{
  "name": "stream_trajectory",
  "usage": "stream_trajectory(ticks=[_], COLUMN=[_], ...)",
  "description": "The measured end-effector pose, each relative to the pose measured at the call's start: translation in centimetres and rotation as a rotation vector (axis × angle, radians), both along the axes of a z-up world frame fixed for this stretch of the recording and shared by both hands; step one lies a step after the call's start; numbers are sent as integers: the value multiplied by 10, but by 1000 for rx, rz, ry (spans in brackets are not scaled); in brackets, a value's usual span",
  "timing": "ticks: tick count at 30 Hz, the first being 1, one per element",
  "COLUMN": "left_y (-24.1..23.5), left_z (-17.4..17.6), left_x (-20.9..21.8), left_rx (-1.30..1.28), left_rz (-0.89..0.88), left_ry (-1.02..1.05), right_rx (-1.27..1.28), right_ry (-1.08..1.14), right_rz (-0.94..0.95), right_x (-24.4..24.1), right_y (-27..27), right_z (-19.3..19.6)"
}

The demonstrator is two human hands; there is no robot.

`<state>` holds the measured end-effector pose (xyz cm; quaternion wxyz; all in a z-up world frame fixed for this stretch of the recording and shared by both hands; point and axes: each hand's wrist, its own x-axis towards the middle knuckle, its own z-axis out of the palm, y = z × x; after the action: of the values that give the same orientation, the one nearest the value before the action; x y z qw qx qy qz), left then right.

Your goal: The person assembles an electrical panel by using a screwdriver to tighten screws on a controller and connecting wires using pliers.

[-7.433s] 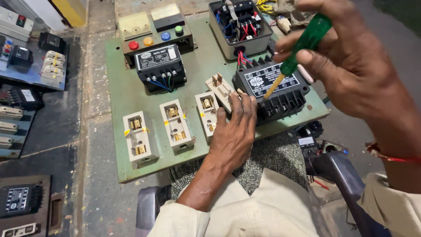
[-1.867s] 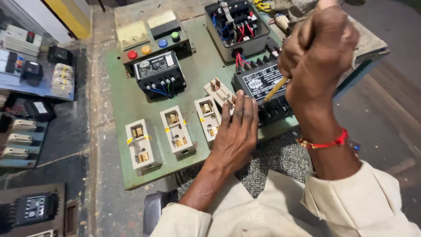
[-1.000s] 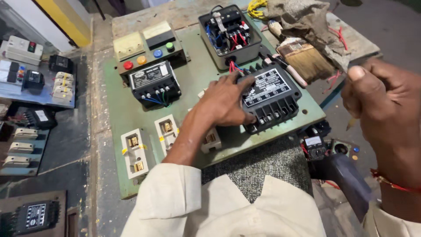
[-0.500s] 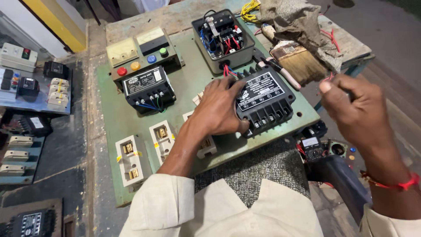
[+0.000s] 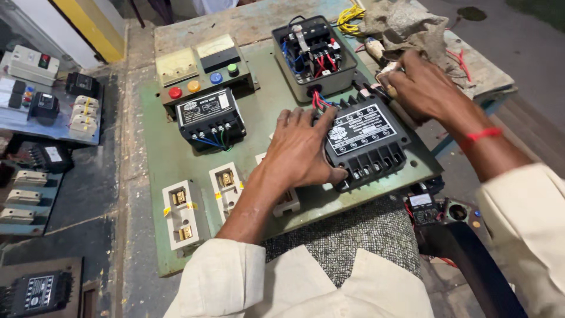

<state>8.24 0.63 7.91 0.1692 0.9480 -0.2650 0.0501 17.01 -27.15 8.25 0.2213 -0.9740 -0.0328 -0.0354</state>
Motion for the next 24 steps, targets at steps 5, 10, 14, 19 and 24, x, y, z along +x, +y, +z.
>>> stream_trajectory(ticks=[5,10,14,19,24], left_y=[2,4,2,15,76], left_z=[-5,-5,-2,-11,-21], left_x=[4,4,5,6,13], left_rx=[-45,-57,-14,-71,-218], left_rz=[-15,-28,-24,-3,285], left_ry=[73,81,96,-137,-56], right_rx=[-263,-236,-199,-154,-269], right_ry=[-190,-240,-372,-412,-388], right_rz=[140,112,147,170,169], right_x=[86,92,68,40,27], right_y=[-5,-17,-16,-13,-19], right_z=[-57,-76,-68,-53,-53])
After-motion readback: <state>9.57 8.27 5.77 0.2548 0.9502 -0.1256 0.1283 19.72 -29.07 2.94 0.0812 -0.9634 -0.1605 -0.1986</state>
